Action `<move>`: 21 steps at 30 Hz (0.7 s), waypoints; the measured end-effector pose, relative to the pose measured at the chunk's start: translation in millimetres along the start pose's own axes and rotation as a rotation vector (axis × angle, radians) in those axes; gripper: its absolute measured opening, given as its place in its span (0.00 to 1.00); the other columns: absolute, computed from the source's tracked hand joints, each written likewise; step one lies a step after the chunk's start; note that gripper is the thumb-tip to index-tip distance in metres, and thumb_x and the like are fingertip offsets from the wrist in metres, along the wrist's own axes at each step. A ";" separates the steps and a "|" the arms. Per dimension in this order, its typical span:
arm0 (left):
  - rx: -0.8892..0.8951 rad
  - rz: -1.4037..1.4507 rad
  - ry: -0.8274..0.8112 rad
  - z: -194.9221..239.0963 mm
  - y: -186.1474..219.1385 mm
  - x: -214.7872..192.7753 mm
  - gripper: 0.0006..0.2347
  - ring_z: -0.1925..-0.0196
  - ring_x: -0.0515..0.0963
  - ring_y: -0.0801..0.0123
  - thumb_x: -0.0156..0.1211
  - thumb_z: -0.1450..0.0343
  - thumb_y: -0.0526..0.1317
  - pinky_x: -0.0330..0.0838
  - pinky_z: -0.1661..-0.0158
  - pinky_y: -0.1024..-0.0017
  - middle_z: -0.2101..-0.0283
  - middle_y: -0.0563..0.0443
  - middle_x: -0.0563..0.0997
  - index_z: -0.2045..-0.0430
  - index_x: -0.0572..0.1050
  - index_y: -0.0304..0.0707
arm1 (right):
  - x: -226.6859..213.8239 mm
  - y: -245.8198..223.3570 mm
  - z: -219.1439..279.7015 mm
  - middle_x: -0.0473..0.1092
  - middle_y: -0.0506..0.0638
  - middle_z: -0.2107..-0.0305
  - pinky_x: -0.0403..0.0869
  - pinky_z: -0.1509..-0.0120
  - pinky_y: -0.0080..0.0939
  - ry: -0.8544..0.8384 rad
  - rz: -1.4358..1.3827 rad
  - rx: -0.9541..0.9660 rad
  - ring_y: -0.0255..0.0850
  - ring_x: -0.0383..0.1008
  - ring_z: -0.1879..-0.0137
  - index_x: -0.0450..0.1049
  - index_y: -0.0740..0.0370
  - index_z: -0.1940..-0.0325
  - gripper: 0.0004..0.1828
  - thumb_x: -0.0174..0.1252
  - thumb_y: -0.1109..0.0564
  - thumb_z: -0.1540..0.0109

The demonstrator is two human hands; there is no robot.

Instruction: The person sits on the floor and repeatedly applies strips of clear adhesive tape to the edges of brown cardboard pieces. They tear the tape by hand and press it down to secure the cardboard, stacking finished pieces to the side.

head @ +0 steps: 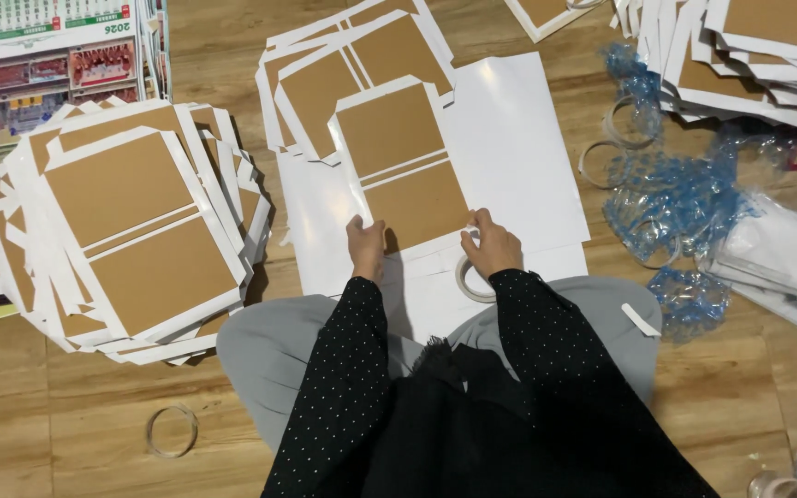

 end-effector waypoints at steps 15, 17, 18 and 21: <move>0.112 -0.227 -0.137 58.8 2.8 -28.4 0.25 0.45 0.64 0.44 0.60 0.40 0.50 0.60 0.47 0.59 0.45 0.41 0.58 0.50 0.67 0.42 | 8.5 25.9 39.6 0.71 0.58 0.59 0.68 0.51 0.57 0.019 -0.002 -0.062 0.58 0.71 0.55 0.60 0.54 0.59 0.16 0.49 0.45 0.45; 0.162 -0.202 -0.107 62.1 2.1 -31.6 0.24 0.48 0.70 0.50 0.62 0.41 0.49 0.65 0.52 0.63 0.51 0.41 0.67 0.52 0.68 0.40 | 6.6 27.5 40.5 0.71 0.57 0.59 0.68 0.52 0.57 0.032 -0.023 -0.070 0.58 0.71 0.55 0.61 0.54 0.59 0.17 0.50 0.44 0.46; 0.128 -0.046 -0.091 67.0 0.3 -30.9 0.26 0.49 0.71 0.52 0.63 0.41 0.45 0.67 0.54 0.64 0.52 0.40 0.68 0.50 0.63 0.40 | 5.6 28.1 41.7 0.71 0.57 0.59 0.67 0.51 0.56 0.033 -0.056 -0.052 0.58 0.70 0.54 0.61 0.53 0.60 0.17 0.50 0.44 0.46; 0.130 0.158 -0.089 69.3 -6.2 -24.9 0.28 0.53 0.73 0.56 0.64 0.41 0.40 0.69 0.57 0.65 0.56 0.37 0.71 0.49 0.60 0.38 | 9.7 35.5 40.2 0.71 0.54 0.59 0.67 0.50 0.56 0.040 -0.122 -0.021 0.57 0.70 0.52 0.62 0.52 0.60 0.16 0.51 0.45 0.47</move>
Point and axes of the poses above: each hand's wrist, its own z-axis away from the middle knuckle, its own x-axis out of the palm, y = z × x, the point moved 1 cm from there along -z, towards the middle knuckle
